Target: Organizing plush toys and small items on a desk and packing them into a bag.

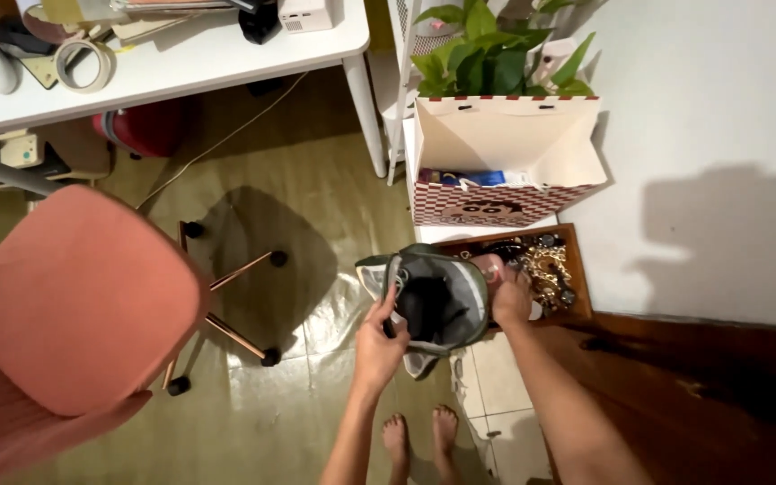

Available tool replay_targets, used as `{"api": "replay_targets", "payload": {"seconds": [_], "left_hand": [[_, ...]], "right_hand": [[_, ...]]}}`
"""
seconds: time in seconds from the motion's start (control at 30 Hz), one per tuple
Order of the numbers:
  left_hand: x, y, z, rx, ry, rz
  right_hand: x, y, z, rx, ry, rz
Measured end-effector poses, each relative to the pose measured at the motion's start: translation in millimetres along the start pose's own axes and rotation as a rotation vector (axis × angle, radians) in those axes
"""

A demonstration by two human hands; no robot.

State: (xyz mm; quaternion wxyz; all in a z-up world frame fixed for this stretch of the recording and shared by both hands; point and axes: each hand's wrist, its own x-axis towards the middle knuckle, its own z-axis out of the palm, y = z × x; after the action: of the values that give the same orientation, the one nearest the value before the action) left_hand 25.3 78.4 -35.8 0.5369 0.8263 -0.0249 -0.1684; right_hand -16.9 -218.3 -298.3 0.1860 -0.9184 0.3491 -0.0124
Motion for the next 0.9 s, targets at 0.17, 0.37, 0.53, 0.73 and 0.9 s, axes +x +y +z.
{"api": "replay_targets", "payload": {"seconds": [0.17,0.37,0.53,0.73,0.9], "left_hand": [[0.3,-5.4,6.9,-0.090,-0.045,-0.117],[-2.9,0.3,6.7,-0.007,-0.006,-0.048],[-2.8,7.3,5.2,-0.029,-0.035,-0.074],[-2.7,7.6,14.5,-0.065,-0.007,-0.018],[-24.0,71.5,-3.5,-0.026,-0.067,-0.018]], "right_hand": [[6.8,-18.9,9.8,0.052,-0.176,0.221],[-2.6,-46.3,-48.4,0.091,-0.149,0.175],[7.6,-16.0,-44.8,0.265,-0.296,0.243],[-24.7,-51.5,-142.8,0.505,0.215,0.290],[-55.3,-107.7,-234.0,0.862,0.231,-0.207]]}}
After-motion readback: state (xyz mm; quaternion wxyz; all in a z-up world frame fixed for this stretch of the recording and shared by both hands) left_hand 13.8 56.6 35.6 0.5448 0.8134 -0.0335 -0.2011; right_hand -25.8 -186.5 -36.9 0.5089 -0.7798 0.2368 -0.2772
